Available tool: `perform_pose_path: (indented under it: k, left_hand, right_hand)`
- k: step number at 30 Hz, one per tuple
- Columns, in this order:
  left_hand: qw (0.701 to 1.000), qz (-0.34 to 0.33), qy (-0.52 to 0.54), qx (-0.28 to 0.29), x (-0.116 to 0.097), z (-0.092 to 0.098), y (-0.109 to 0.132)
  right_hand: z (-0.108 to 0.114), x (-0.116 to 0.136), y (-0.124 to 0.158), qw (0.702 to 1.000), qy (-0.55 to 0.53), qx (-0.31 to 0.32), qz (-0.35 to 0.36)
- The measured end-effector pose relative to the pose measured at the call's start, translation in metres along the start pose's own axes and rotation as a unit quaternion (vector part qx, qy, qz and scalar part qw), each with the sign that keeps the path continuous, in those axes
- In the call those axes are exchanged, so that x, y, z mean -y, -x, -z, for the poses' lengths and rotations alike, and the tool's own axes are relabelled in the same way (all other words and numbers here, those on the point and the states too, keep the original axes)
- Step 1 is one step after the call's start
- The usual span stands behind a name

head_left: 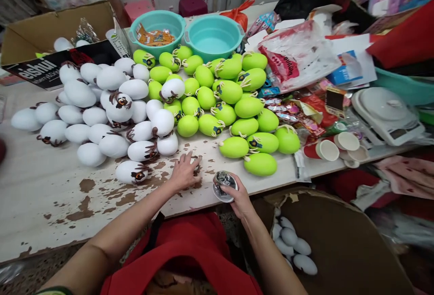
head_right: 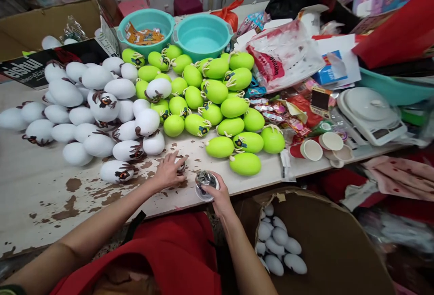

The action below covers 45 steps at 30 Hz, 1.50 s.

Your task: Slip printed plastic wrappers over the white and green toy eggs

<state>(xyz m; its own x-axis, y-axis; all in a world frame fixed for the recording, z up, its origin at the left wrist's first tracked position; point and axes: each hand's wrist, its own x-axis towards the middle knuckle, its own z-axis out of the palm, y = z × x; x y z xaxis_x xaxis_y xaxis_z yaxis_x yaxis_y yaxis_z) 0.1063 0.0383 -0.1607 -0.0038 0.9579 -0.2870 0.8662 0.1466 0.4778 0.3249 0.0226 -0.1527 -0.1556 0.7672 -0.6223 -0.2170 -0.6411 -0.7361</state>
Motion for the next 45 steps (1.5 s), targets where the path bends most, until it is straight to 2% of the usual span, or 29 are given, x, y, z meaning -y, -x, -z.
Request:
perform_pose_path:
  k: [2,5,7,8,10,11,13,15,17,19,22,25,31,33,36,38,40,42,45]
  left_hand:
    - [0.999,0.020,-0.008,0.042,0.003,0.002,-0.007]
    - [0.985,0.043,0.164,0.019,-0.005,0.019,-0.004]
    - [0.956,0.000,0.291,0.045,-0.015,0.034,0.005]
    - [0.944,-0.034,0.320,0.073,-0.021,0.041,0.011]
    - [0.936,-0.089,0.316,0.128,-0.030,0.052,0.022]
    - [0.938,-0.099,0.303,0.138,-0.033,0.056,0.027]
    - [0.941,-0.096,0.299,0.130,-0.036,0.063,0.034]
    - [0.932,-0.104,0.327,0.119,-0.035,0.069,0.039]
    - [0.920,-0.145,0.346,0.112,-0.033,0.076,0.043]
    - [0.914,-0.175,0.348,0.112,-0.031,0.081,0.048]
    - [0.918,-0.148,0.351,0.108,-0.028,0.087,0.056]
    - [0.921,-0.131,0.350,0.108,-0.024,0.092,0.063]
    - [0.912,-0.217,0.334,0.096,-0.016,0.098,0.071]
    - [0.907,-0.189,0.361,0.107,-0.016,0.097,0.073]
    - [0.869,-0.056,0.477,0.115,-0.023,0.095,0.079]
    - [0.830,0.022,0.542,0.131,-0.030,0.096,0.085]
    - [0.796,0.075,0.580,0.153,-0.038,0.100,0.093]
    - [0.773,0.112,0.608,0.144,-0.043,0.105,0.102]
    - [0.762,0.116,0.629,0.099,-0.041,0.111,0.115]
  right_hand:
    - [0.002,0.004,0.000,0.998,0.052,-0.008,0.024]
    - [-0.001,0.008,0.000,0.988,0.145,-0.008,0.054]
    - [-0.008,0.011,0.001,0.980,0.190,0.008,0.064]
    - [-0.012,0.014,0.003,0.977,0.199,0.020,0.068]
    - [-0.020,0.020,0.007,0.981,0.174,0.061,0.055]
    - [-0.024,0.024,0.010,0.985,0.136,0.098,0.033]
    - [-0.028,0.033,0.017,0.982,0.042,0.183,-0.031]
    - [-0.030,0.038,0.023,0.969,-0.020,0.232,-0.087]
    - [-0.033,0.040,0.027,0.970,-0.037,0.219,-0.095]
    - [-0.036,0.039,0.028,0.978,-0.034,0.197,-0.061]
    - [-0.043,0.037,0.031,0.981,0.011,0.191,0.001]
    - [-0.049,0.040,0.035,0.978,0.079,0.190,0.024]
    - [-0.064,0.045,0.048,0.972,0.128,0.191,0.051]
    - [-0.070,0.045,0.053,0.979,0.118,0.163,0.046]
    - [-0.077,0.049,0.059,0.989,0.070,0.124,0.034]
    - [-0.078,0.055,0.062,0.986,0.051,0.156,0.022]
    - [-0.078,0.061,0.065,0.976,0.084,0.198,0.019]
    - [-0.081,0.064,0.071,0.968,0.141,0.205,0.031]
    - [-0.092,0.059,0.083,0.972,0.169,0.155,0.055]
